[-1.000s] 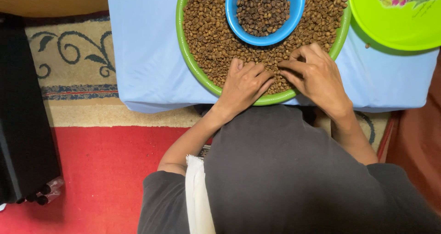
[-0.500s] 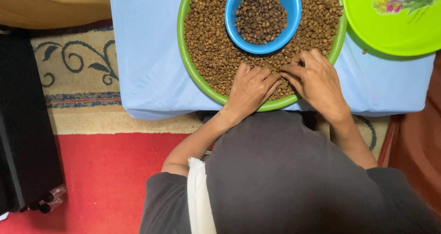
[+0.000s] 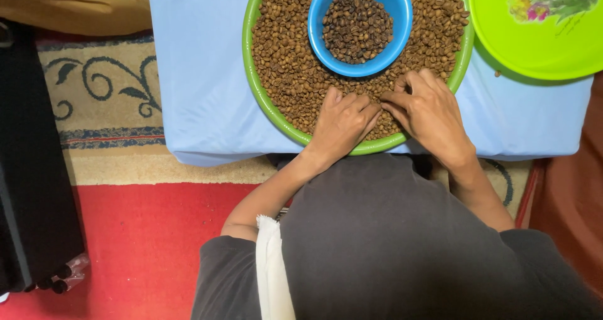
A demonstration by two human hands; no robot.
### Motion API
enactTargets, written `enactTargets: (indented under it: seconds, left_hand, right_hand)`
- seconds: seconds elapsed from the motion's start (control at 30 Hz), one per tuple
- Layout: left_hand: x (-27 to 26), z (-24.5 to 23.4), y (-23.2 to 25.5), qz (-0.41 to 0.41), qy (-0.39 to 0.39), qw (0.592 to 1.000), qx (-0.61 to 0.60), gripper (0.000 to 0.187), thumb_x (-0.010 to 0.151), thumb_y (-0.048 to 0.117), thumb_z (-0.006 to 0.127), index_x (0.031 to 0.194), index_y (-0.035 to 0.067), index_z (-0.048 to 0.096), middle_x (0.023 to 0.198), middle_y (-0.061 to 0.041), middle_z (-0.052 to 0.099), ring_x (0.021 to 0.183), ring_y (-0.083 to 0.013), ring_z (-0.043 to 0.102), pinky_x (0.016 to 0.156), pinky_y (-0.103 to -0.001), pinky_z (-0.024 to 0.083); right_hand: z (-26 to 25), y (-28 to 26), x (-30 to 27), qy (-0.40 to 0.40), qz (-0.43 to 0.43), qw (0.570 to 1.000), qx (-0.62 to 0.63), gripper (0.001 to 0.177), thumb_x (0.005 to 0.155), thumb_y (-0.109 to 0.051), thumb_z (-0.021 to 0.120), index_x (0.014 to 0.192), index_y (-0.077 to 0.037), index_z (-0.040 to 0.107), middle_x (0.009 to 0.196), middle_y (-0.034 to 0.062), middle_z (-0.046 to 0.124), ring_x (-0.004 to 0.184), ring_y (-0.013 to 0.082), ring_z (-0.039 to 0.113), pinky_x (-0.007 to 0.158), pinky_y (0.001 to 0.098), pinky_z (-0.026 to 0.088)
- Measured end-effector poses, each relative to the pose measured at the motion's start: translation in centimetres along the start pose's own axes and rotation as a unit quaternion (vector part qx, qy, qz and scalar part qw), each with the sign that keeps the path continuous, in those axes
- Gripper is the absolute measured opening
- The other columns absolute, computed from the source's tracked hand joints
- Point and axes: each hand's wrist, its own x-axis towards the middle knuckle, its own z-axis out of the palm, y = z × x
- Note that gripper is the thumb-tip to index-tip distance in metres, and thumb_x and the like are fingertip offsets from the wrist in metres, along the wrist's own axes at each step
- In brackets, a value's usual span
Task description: Manually sorting coffee beans by picking out specific beans from a large tray and placing them into a smaller bowl.
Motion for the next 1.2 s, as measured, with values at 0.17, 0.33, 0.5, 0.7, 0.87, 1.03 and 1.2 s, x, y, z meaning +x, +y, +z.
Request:
enactTargets:
  seconds: [0.17, 0.33, 0.5, 0.7, 0.87, 1.03, 1.2]
  left_hand:
    - [-0.4, -0.6, -0.7, -0.013, -0.014, 1.0, -0.01, 0.016, 0.096, 0.027, 0.065, 0.084, 0.017, 0.068, 0.071, 0.001, 0.054, 0.069, -0.0193, 0.059, 0.072, -0.037, 0.033]
    - [-0.3, -2.6, -1.3, -0.041, -0.057, 0.996, -0.052, 0.018, 0.101, 0.027, 0.062, 0.091, 0.017, 0.073, 0.073, 0.003, 0.06, 0.07, -0.0159, 0.06, 0.073, -0.035, 0.035]
    - [-0.7, -3.0, -2.1, -0.03, -0.024, 0.999, -0.033, 0.011, 0.101, 0.027, 0.066, 0.1, 0.019, 0.073, 0.075, 0.003, 0.058, 0.072, -0.016, 0.062, 0.072, -0.032, 0.037]
    - [-1.0, -3.8, -1.4, -0.002, -0.046, 0.998, -0.046, 0.019, 0.095, 0.033, 0.073, 0.102, 0.016, 0.072, 0.075, -0.002, 0.06, 0.073, -0.0208, 0.063, 0.073, -0.037, 0.037]
    - [-1.7, -3.0, -1.4, -0.007, -0.069, 0.997, -0.024, 0.017, 0.093, 0.032, 0.073, 0.101, 0.018, 0.069, 0.076, 0.001, 0.058, 0.074, -0.0192, 0.062, 0.075, -0.037, 0.036]
    - [-1.3, -3.9, -1.8, -0.028, -0.066, 0.997, -0.013, 0.01, 0.098, 0.028, 0.069, 0.097, 0.018, 0.07, 0.074, 0.004, 0.058, 0.072, -0.0158, 0.061, 0.075, -0.034, 0.036]
    - [-1.2, -4.6, -2.1, -0.035, -0.082, 0.996, -0.008, 0.011, 0.097, 0.03, 0.072, 0.096, 0.019, 0.072, 0.073, 0.005, 0.06, 0.07, -0.0156, 0.06, 0.075, -0.035, 0.034]
  right_hand:
    - [0.0, 0.1, 0.0, 0.005, -0.002, 1.0, 0.005, 0.01, 0.099, -0.021, 0.075, 0.102, -0.013, 0.08, 0.103, 0.0057, 0.062, 0.098, 0.0244, 0.056, 0.08, 0.0387, 0.048]
    - [-0.8, 0.6, 0.0, 0.03, -0.011, 0.996, 0.079, 0.012, 0.102, -0.019, 0.075, 0.104, -0.008, 0.079, 0.109, 0.0114, 0.067, 0.102, 0.0295, 0.061, 0.082, 0.041, 0.05]
    - [-1.3, 1.6, -0.4, 0.054, -0.022, 0.992, 0.112, 0.012, 0.103, -0.016, 0.078, 0.109, -0.006, 0.078, 0.111, 0.0118, 0.069, 0.102, 0.0331, 0.064, 0.082, 0.044, 0.052]
    - [-1.0, 0.0, -0.6, 0.007, -0.032, 0.999, 0.025, 0.022, 0.093, -0.029, 0.081, 0.107, -0.012, 0.079, 0.103, 0.0085, 0.066, 0.098, 0.0283, 0.058, 0.084, 0.042, 0.048]
    - [0.4, -0.2, -0.5, 0.0, -0.014, 1.0, 0.001, 0.018, 0.095, -0.028, 0.079, 0.108, -0.016, 0.08, 0.1, 0.0048, 0.062, 0.097, 0.0238, 0.054, 0.079, 0.038, 0.044]
    - [0.4, 0.7, -0.8, 0.025, -0.01, 0.999, 0.023, 0.012, 0.102, -0.023, 0.077, 0.108, -0.014, 0.08, 0.104, 0.0072, 0.063, 0.099, 0.024, 0.055, 0.081, 0.0368, 0.047]
    - [-1.4, -1.6, -0.3, -0.068, -0.015, 0.997, 0.022, 0.016, 0.096, -0.029, 0.076, 0.102, -0.015, 0.082, 0.096, 0.0045, 0.062, 0.095, 0.0209, 0.049, 0.079, 0.0351, 0.042]
